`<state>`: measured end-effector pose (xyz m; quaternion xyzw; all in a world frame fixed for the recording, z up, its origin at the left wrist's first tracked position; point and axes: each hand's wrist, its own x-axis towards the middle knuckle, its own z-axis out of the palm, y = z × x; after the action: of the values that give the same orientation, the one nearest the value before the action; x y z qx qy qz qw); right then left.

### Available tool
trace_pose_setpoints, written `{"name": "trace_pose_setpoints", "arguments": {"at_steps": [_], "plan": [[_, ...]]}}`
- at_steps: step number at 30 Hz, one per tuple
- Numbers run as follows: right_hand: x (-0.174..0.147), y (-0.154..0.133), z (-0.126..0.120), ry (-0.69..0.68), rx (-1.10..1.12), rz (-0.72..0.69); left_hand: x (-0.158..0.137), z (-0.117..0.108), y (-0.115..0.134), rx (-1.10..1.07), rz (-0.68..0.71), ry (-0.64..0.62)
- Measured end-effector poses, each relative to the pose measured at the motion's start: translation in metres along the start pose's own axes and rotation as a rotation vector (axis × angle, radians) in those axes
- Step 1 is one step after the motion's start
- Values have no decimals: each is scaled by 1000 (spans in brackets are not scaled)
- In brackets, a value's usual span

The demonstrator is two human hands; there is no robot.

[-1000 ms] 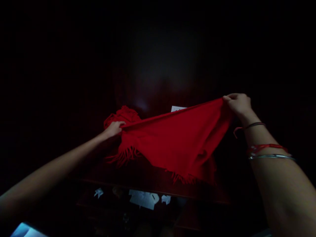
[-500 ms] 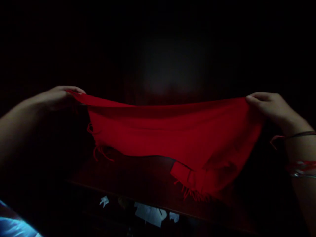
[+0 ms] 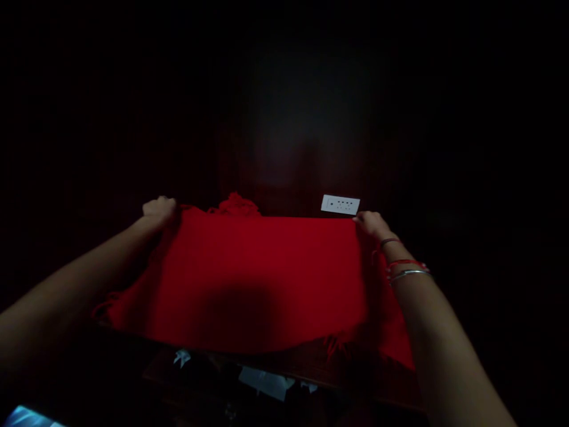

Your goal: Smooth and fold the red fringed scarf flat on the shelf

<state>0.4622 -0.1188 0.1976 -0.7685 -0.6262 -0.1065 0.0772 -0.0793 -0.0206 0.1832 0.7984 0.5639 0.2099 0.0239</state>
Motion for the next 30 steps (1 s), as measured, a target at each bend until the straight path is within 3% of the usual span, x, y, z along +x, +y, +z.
{"name": "trace_pose_setpoints", "arguments": {"at_steps": [3, 7, 10, 12, 14, 16, 21, 24, 27, 30], "plan": [[6, -20, 30, -33, -22, -2, 2, 30, 7, 190, -281, 55], [4, -44, 53, -108, -49, -36, -2, 71, 42, 317, -393, -36], [-3, -55, 60, -167, -77, -60, -22, 109, 73, 353, -299, -136], [-9, -58, 62, -195, -98, -66, -43, 135, 85, 346, -76, -189], [-14, -57, 62, -222, -118, -66, -62, 157, 86, 292, 50, -299], [-19, -56, 62, -251, -133, -60, -73, 171, 74, 219, 12, -414], [-31, -44, 60, -341, -100, -115, -74, 175, 21, 139, -59, -404], [-38, -26, 59, -472, 22, -276, -71, 164, 2, 138, -79, -390], [-45, -4, 63, -651, 143, -448, -68, 154, 8, 178, -113, -370], [-51, 9, 69, -624, 134, -445, -66, 151, 51, 236, -30, -309]]}}
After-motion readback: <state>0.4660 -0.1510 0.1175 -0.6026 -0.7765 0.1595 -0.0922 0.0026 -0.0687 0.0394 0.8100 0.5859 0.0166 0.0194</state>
